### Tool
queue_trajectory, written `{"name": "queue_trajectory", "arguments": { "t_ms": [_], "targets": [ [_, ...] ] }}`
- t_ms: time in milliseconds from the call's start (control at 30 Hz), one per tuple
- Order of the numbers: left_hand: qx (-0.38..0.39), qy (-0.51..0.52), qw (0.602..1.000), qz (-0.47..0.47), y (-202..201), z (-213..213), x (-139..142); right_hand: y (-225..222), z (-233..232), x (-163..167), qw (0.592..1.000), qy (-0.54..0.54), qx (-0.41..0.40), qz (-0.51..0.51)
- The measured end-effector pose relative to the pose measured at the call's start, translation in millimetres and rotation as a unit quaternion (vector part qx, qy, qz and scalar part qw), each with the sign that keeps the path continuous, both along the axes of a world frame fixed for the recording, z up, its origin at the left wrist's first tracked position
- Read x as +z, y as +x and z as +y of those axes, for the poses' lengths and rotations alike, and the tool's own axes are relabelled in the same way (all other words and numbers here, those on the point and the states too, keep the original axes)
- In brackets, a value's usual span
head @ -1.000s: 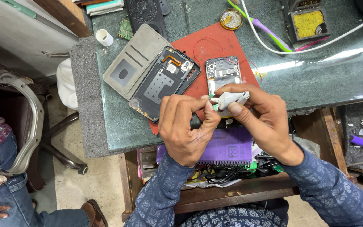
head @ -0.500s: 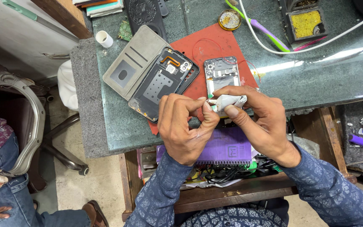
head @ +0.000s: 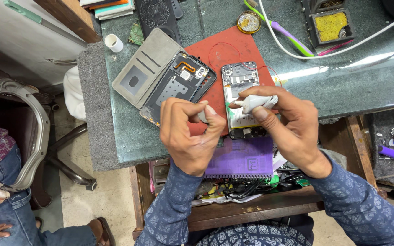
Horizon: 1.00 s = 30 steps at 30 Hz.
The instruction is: The person disassembles a smartphone, removes the back cover, and uses a screwdriver to unscrew internal components. They then apply adhesive from a tube to the battery area and reposition the back cover onto the phone chassis.
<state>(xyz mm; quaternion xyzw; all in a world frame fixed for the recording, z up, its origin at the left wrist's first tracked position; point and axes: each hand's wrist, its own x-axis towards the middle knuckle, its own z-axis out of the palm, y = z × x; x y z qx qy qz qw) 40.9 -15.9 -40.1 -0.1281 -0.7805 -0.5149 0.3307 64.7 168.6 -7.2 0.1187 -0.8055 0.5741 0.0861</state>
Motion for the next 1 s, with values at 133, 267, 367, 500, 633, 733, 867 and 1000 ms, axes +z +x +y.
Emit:
{"name": "queue_trajectory", "arguments": {
  "t_ms": [133, 267, 367, 500, 633, 733, 867, 1000],
  "targets": [
    [-0.001, 0.018, 1.0, -0.01, -0.5, -1.6, -0.3, -0.3, 3.0, -1.4, 0.996, -0.082, 0.033, -0.016],
    [-0.015, 0.058, 0.997, -0.046, 1.2, -1.4, -2.4, -2.9, 9.9, -5.9, 0.985, -0.157, 0.042, -0.061],
    [-0.035, 0.056, 0.998, -0.02, 0.4, -4.9, -5.5, -4.7, 15.0, -10.2, 0.973, -0.215, 0.052, -0.067],
    [-0.048, 0.071, 0.996, -0.015, 1.2, -4.8, -9.0, -4.2, 20.2, -12.1, 0.966, -0.242, 0.047, -0.077],
    [-0.034, 0.074, 0.996, -0.023, 2.0, -4.2, -9.9, -4.5, 21.3, -11.7, 0.957, -0.272, 0.055, -0.084],
    [-0.02, 0.069, 0.997, -0.012, 0.3, -3.0, -9.3, -4.1, 21.4, -10.6, 0.954, -0.281, 0.055, -0.088],
    [-0.019, 0.065, 0.998, -0.016, 1.1, -3.2, -8.6, -2.5, 21.5, -9.8, 0.956, -0.276, 0.055, -0.084],
    [-0.006, 0.037, 0.998, -0.043, 2.4, -2.7, -9.0, -2.0, 20.2, -10.4, 0.957, -0.274, 0.051, -0.077]
  ]
}}
